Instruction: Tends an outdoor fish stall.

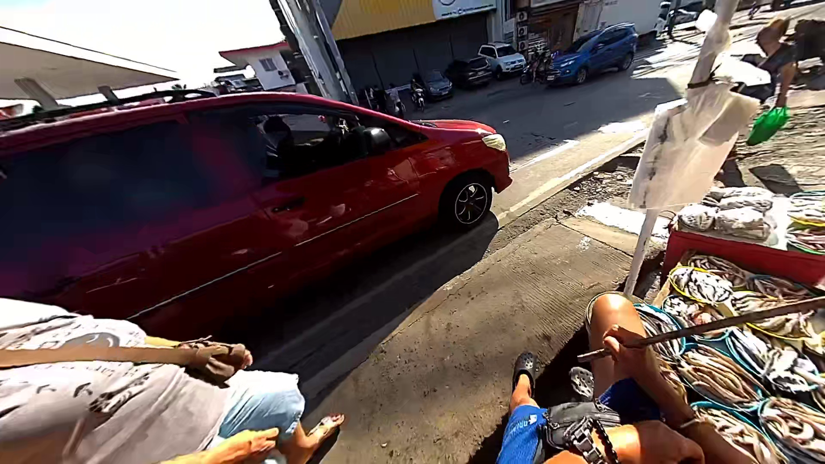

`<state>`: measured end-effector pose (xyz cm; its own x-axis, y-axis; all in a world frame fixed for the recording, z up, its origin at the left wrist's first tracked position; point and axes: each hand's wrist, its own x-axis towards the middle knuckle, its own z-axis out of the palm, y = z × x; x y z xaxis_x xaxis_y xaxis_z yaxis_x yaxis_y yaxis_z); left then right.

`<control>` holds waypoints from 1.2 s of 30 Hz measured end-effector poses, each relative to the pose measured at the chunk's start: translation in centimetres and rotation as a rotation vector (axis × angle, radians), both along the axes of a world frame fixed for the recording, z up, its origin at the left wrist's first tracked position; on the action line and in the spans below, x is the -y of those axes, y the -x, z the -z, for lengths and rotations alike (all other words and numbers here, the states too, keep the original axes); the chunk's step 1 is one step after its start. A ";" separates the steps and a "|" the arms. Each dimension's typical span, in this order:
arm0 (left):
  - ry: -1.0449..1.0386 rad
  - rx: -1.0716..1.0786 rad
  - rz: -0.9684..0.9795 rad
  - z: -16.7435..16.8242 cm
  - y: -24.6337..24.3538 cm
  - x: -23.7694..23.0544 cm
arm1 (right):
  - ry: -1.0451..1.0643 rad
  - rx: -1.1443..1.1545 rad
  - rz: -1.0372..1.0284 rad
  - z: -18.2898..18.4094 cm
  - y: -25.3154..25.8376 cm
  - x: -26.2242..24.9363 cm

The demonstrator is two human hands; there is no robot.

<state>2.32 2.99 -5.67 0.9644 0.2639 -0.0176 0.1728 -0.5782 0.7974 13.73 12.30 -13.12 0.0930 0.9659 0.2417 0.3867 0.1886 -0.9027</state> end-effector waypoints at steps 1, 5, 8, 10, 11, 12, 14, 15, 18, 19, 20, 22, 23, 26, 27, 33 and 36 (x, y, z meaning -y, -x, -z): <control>0.015 0.010 0.022 1.1 -0.2 -0.5 | 0.045 -0.005 0.003 -0.5 -0.1 0.1; 0.044 -0.015 0.058 1.8 -0.5 -1.0 | 0.117 -0.006 -0.001 0.3 -1.0 -0.5; 0.046 -0.004 0.067 2.0 -0.5 -1.1 | 0.119 -0.015 -0.002 0.9 -1.3 -0.6; 0.051 0.001 0.071 2.3 -0.4 -1.2 | 0.089 -0.023 0.002 1.6 -1.3 -0.9; 0.048 0.007 0.072 2.5 -0.4 -1.3 | 0.084 -0.028 0.001 1.8 -1.3 -0.9; 0.049 0.009 0.073 2.5 -0.3 -1.3 | 0.088 -0.021 0.001 1.9 -1.3 -1.0; 0.057 0.002 0.071 2.3 -0.3 -1.3 | 0.089 -0.013 0.001 2.1 -1.3 -1.1; 0.059 -0.004 0.070 2.3 -0.2 -1.3 | 0.085 -0.016 0.001 2.1 -1.3 -1.1; 0.055 0.009 0.067 2.4 -0.2 -1.4 | 0.065 -0.023 -0.008 2.4 -1.3 -1.3; 0.055 0.008 0.069 2.4 -0.1 -1.5 | 0.054 -0.026 -0.007 2.6 -1.2 -1.4; 0.060 0.000 0.070 2.4 -0.1 -1.5 | 0.046 -0.029 -0.008 2.6 -1.2 -1.4; 0.064 -0.012 0.068 2.3 -0.2 -1.5 | 0.057 -0.031 -0.019 2.4 -1.3 -1.4; 0.060 -0.016 0.070 2.2 -0.2 -1.5 | 0.063 -0.033 -0.024 2.4 -1.3 -1.3; 0.053 -0.006 0.078 2.2 -0.2 -1.5 | 0.051 -0.027 -0.019 2.5 -1.3 -1.4; 0.052 0.006 0.078 2.3 -0.2 -1.5 | 0.056 -0.027 -0.023 2.4 -1.3 -1.4; 0.061 0.033 0.108 2.1 -0.1 -1.5 | 0.035 -0.041 -0.010 2.3 -1.3 -1.2; 0.057 0.033 0.111 2.1 -0.1 -1.5 | 0.048 -0.039 -0.016 2.1 -1.3 -1.1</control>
<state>2.38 4.52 -7.74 0.9880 0.1546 0.0025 0.0833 -0.5457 0.8338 15.04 13.41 -15.26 0.0855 0.9777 0.1919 0.3479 0.1512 -0.9253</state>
